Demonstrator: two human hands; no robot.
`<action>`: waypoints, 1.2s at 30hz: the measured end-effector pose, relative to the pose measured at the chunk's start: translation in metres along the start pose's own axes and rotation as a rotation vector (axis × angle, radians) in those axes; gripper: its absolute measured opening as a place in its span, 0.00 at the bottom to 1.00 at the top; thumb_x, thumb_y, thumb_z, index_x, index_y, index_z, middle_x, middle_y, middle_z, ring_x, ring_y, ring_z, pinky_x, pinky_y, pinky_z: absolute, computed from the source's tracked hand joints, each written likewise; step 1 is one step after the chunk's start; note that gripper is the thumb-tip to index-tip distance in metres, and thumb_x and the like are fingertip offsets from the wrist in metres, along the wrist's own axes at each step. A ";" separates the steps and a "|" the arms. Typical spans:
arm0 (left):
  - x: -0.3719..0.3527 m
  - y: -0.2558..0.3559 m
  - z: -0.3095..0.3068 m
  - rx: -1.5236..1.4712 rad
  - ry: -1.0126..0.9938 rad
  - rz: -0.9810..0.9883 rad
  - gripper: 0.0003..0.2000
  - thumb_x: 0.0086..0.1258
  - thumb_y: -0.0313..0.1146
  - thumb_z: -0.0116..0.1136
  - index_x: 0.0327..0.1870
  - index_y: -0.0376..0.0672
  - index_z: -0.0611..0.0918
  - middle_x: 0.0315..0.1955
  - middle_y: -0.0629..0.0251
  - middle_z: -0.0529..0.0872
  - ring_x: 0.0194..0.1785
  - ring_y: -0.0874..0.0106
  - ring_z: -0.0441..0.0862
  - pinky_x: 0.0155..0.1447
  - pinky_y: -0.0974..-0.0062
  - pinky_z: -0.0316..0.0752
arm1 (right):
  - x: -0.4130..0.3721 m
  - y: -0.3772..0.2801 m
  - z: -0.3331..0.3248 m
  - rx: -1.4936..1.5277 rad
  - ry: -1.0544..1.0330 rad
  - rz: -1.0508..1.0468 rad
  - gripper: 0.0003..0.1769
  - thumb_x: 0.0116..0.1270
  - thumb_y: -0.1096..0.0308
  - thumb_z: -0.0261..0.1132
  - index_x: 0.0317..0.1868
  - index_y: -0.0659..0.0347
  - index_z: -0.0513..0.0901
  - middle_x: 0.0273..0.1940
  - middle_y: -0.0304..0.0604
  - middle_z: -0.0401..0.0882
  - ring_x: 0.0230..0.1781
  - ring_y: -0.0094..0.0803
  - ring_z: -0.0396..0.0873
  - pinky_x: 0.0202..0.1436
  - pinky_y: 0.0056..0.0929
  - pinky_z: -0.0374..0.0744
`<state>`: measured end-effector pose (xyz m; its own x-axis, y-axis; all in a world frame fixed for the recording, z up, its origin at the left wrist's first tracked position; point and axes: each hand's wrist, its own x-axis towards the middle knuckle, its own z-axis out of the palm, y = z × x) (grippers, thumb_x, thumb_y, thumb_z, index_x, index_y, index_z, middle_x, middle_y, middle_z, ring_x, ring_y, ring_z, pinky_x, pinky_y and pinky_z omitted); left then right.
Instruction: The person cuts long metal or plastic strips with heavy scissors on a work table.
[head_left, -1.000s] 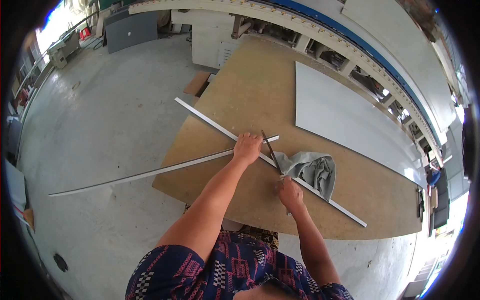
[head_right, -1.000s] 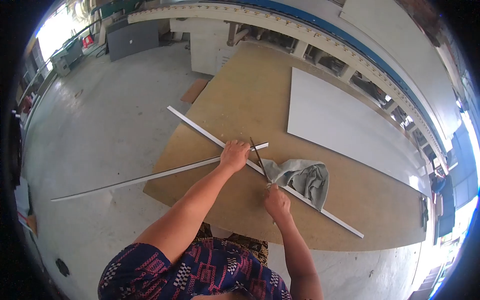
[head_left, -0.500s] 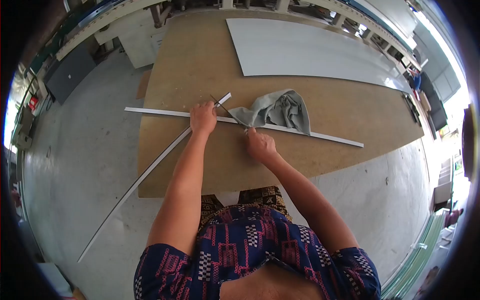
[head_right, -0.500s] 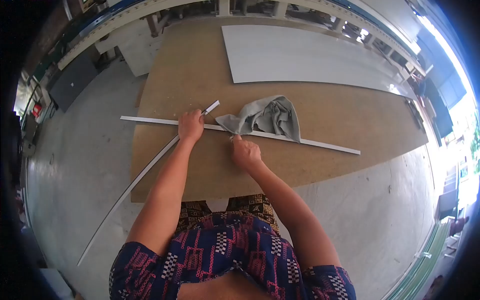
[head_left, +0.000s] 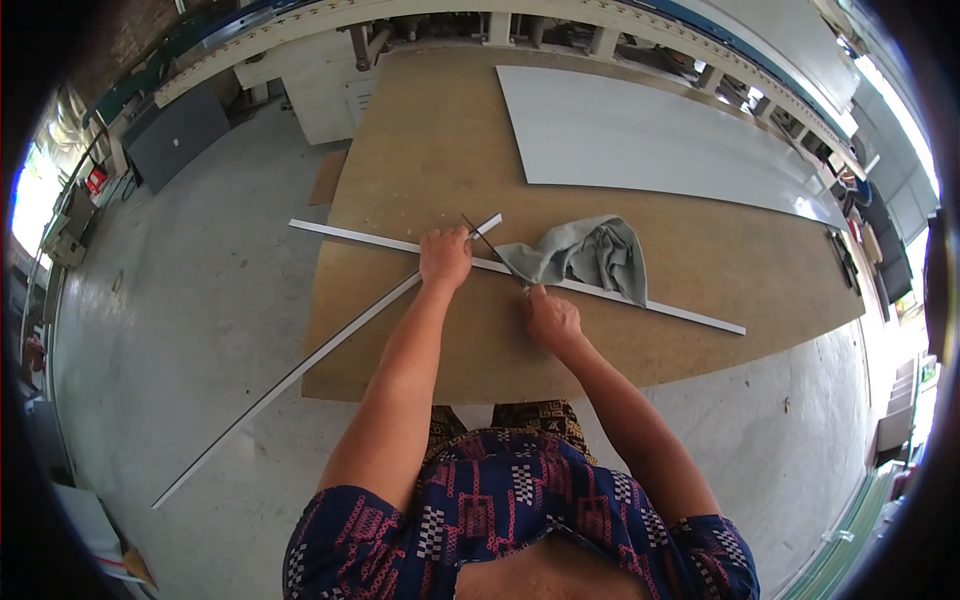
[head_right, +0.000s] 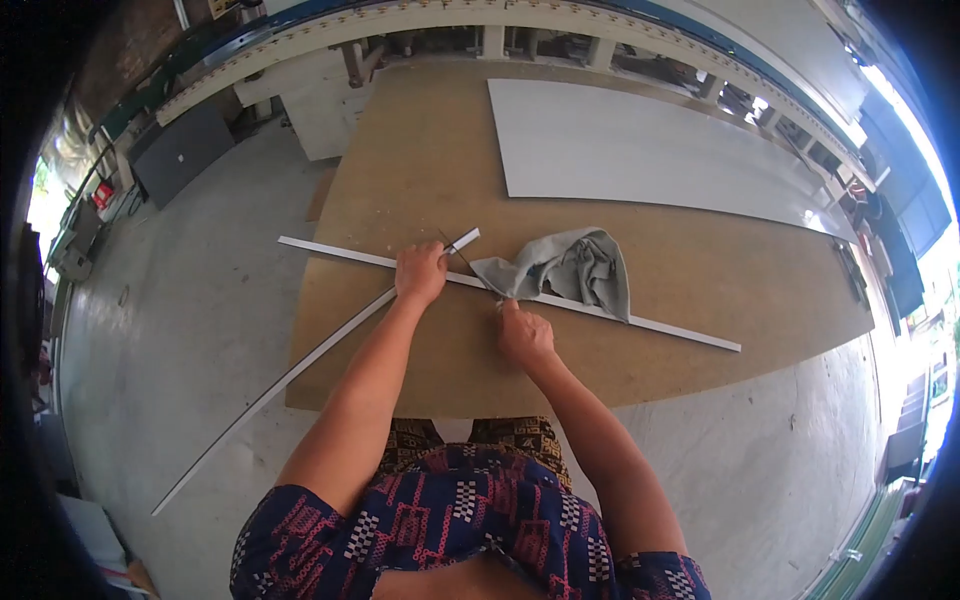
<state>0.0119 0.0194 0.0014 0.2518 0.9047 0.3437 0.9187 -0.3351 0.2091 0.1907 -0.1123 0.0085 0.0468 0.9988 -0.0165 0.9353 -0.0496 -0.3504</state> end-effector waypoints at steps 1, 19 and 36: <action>0.000 0.000 -0.003 -0.028 -0.023 -0.003 0.06 0.65 0.37 0.52 0.37 0.47 0.77 0.37 0.66 0.82 0.46 0.62 0.76 0.53 0.61 0.66 | -0.001 -0.001 -0.002 0.004 -0.006 0.001 0.12 0.64 0.62 0.54 0.42 0.62 0.69 0.28 0.58 0.80 0.33 0.55 0.79 0.38 0.52 0.74; 0.003 0.000 0.000 0.010 -0.026 0.032 0.06 0.64 0.37 0.53 0.34 0.46 0.77 0.34 0.63 0.81 0.43 0.60 0.76 0.49 0.59 0.68 | 0.047 -0.033 -0.011 0.044 -0.024 -0.017 0.11 0.63 0.69 0.49 0.42 0.66 0.73 0.34 0.55 0.82 0.38 0.50 0.82 0.40 0.44 0.79; 0.000 0.006 -0.007 0.058 -0.045 0.040 0.08 0.65 0.39 0.52 0.35 0.46 0.77 0.36 0.63 0.81 0.44 0.61 0.76 0.50 0.60 0.67 | 0.056 -0.044 -0.019 0.156 -0.083 0.020 0.13 0.60 0.69 0.52 0.43 0.67 0.74 0.38 0.57 0.82 0.43 0.51 0.81 0.47 0.44 0.77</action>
<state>0.0152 0.0156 0.0091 0.3010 0.9022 0.3089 0.9233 -0.3567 0.1423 0.1584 -0.0547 0.0407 0.0300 0.9945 -0.1003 0.8686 -0.0756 -0.4898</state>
